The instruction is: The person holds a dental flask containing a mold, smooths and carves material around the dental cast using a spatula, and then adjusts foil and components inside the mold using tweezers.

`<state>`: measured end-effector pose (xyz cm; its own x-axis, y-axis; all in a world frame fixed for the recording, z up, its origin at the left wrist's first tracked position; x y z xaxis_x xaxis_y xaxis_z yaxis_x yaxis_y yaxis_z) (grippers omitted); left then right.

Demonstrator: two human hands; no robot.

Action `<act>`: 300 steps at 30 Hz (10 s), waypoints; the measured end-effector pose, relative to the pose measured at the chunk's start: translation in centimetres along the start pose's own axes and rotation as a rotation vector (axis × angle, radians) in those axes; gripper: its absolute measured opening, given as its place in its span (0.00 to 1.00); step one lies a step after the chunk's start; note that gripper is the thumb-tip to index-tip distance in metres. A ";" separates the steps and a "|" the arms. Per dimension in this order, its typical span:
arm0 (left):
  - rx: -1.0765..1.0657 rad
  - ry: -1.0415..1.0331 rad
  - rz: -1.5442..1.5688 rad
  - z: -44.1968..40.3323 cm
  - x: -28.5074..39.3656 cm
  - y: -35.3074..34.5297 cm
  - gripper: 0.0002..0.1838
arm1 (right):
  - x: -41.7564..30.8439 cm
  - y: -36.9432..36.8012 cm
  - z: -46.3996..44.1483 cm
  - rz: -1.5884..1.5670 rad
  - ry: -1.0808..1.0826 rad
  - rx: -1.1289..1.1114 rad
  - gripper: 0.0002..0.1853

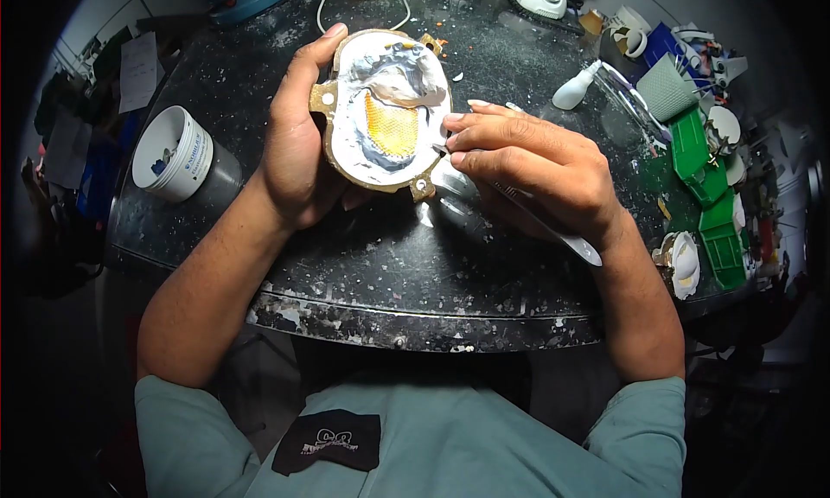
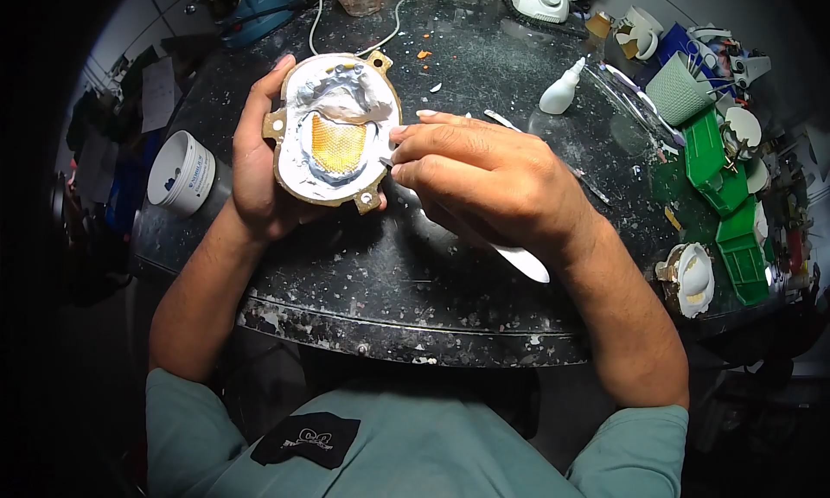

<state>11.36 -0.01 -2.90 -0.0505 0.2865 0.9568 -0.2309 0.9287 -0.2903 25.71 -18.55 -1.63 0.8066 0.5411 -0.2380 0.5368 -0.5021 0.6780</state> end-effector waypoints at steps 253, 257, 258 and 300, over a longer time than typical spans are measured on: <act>-0.192 0.271 0.013 0.8 -1.9 -1.8 0.42 | -2.3 1.2 -0.8 -0.273 -0.354 0.007 0.08; -0.197 0.267 0.021 0.8 -1.9 -1.8 0.41 | -2.2 1.5 -0.9 -0.288 -0.311 -0.014 0.08; -0.194 0.264 0.026 0.8 -1.7 -1.9 0.41 | -2.1 1.8 -0.9 -0.291 -0.316 -0.028 0.08; 0.030 0.102 -0.015 0.6 -1.4 -2.8 0.36 | -2.2 1.2 -1.0 -0.174 -0.333 0.032 0.08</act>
<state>11.49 -3.18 -3.36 0.0520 0.2965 0.9536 -0.2602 0.9259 -0.2737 24.36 -19.62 0.41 0.7359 0.3737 -0.5646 0.6763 -0.4460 0.5863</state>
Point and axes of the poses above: each hand's wrist, its own z-axis away from the middle knuckle, its own y-axis out of the back of the hand, x = y × z, the point moved 1 cm from there along -z, towards the middle knuckle, and after that the axes turned 12 degrees about -z, right-handed, at the moved point
